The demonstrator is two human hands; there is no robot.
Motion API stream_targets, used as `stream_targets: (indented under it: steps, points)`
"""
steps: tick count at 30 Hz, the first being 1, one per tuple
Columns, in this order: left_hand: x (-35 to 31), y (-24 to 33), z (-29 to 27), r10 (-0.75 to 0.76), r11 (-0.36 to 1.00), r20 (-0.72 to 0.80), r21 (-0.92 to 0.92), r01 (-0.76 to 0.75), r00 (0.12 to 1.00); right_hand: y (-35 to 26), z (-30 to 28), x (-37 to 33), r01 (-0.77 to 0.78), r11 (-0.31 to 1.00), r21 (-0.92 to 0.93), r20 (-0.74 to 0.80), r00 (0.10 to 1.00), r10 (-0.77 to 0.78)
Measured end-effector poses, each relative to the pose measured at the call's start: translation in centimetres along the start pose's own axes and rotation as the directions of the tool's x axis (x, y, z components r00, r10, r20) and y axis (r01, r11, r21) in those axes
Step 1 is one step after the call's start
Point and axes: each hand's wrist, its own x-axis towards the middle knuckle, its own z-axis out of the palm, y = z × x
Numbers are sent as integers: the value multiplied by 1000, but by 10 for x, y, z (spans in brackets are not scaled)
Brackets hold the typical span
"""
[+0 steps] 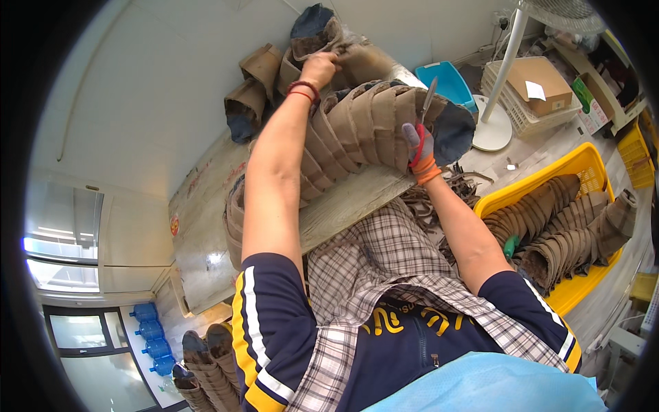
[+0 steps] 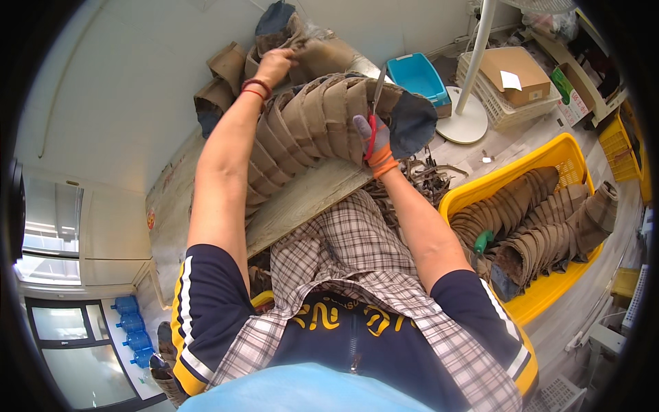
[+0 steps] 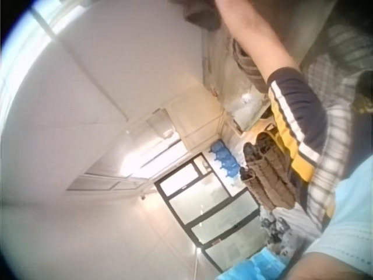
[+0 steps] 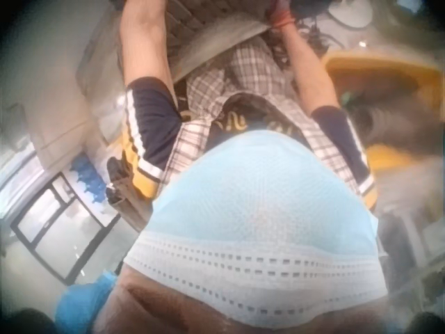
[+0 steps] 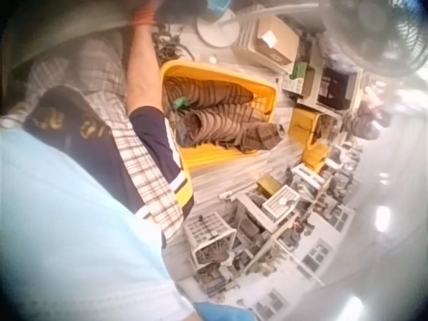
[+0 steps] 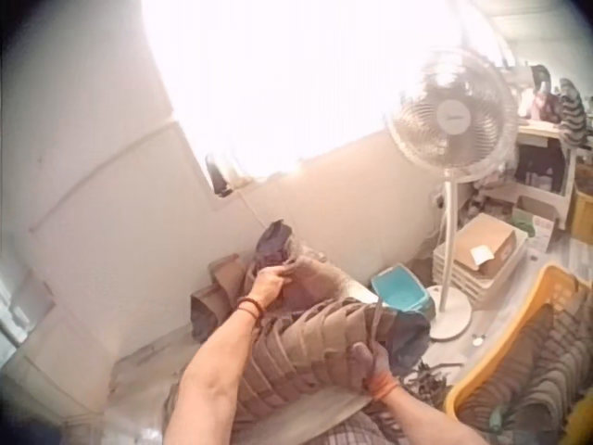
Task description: The person repeatedly picks up beige shoe uppers from a yellow basket, uses red-handled shears to trim the inner lining and edges, then places the trimmed pieces back into the basket. The process is repeated for multiple units throughout the clip.
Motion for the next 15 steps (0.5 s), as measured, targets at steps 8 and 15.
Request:
stream_targets:
  steps: [8,15]
  points:
    - [-86,23,-165,-408,226,33,-964,136,912,-12,6,3,67,998,-4,-43,997,-67]
    - [-307,63,-187,-346,-326,12,-939,-108,938,-3,-13,16,-83,996,36,29,996,82]
